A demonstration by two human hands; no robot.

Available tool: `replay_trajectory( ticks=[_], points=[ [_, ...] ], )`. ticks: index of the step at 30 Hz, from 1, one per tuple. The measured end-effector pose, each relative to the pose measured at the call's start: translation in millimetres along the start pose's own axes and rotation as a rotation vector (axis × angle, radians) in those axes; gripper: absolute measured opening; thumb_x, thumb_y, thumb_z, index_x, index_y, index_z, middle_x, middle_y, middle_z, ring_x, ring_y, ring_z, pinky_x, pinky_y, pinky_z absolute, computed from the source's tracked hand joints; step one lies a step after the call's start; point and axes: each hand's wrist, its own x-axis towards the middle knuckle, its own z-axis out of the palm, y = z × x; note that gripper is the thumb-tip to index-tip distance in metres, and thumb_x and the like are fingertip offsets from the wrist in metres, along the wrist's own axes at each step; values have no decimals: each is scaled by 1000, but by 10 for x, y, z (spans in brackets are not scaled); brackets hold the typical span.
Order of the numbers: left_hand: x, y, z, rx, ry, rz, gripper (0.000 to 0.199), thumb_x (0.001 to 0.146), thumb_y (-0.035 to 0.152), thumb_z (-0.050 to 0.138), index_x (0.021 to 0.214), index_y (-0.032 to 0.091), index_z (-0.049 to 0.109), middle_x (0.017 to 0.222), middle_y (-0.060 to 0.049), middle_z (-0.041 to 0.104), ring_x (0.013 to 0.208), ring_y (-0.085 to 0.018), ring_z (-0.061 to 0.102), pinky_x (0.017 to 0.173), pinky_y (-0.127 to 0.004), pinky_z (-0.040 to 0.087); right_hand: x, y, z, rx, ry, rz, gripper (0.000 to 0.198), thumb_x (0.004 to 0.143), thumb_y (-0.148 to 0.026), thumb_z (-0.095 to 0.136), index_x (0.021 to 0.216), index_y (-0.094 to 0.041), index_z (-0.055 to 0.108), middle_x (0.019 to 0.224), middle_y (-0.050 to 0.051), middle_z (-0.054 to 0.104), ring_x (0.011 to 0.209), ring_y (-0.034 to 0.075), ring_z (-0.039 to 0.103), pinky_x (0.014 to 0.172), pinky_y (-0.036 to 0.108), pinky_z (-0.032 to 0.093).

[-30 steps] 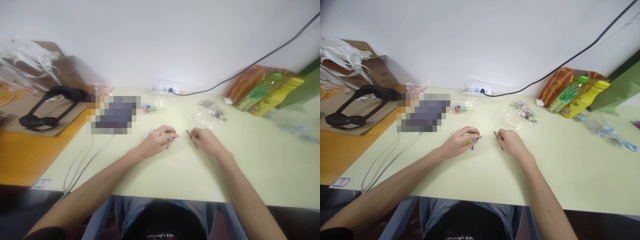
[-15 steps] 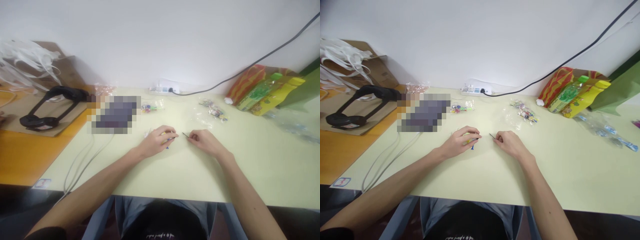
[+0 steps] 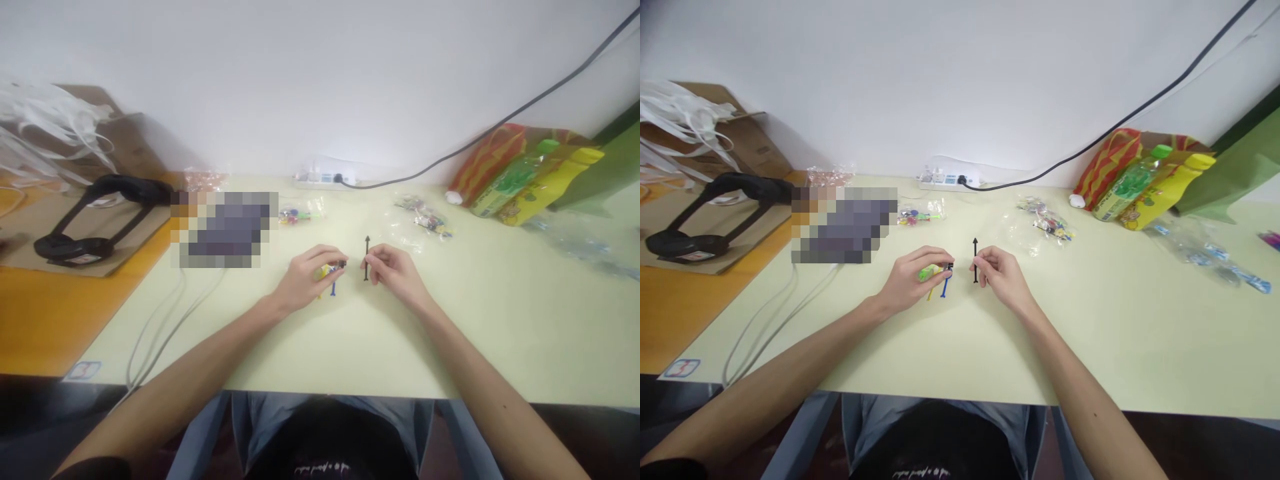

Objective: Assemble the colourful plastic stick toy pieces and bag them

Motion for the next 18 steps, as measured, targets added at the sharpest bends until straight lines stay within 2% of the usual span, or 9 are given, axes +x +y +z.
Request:
replay_trajectory(
  ticks=[4, 9, 14, 18],
  points=[
    [-14, -18, 13, -6, 26, -5, 22, 95, 26, 69, 116, 20, 70, 112, -9, 74, 100, -17, 71, 91, -31, 58, -19, -58, 48, 159, -71, 40, 41, 82, -59, 72, 88, -20, 59, 84, 6, 74, 50, 11, 54, 46, 26, 33],
    [-20, -22, 16, -7, -6, 16, 20, 95, 28, 69, 114, 21, 71, 110, -8, 76, 98, -17, 73, 89, -31, 58, -22, 4, 60, 241, -83, 73, 44, 70, -54, 84, 92, -18, 70, 82, 5, 74, 51, 11, 54, 48, 27, 38],
    [-23, -22, 17, -12, 4, 38, 19, 94, 26, 70, 112, 21, 71, 108, -7, 76, 99, -17, 73, 90, -30, 59, -20, 41, 64, 311, -79, 72, 44, 62, -51, 91, 83, -19, 69, 62, -1, 65, 51, 12, 56, 48, 27, 42],
    [-20, -18, 21, -11, 22, 42, 19, 93, 24, 71, 112, 21, 72, 108, -6, 77, 99, -17, 73, 91, -29, 58, -31, 18, 69, 322, -85, 77, 43, 61, -48, 92, 78, -19, 66, 57, -3, 62, 45, 10, 51, 43, 24, 35]
  ],
)
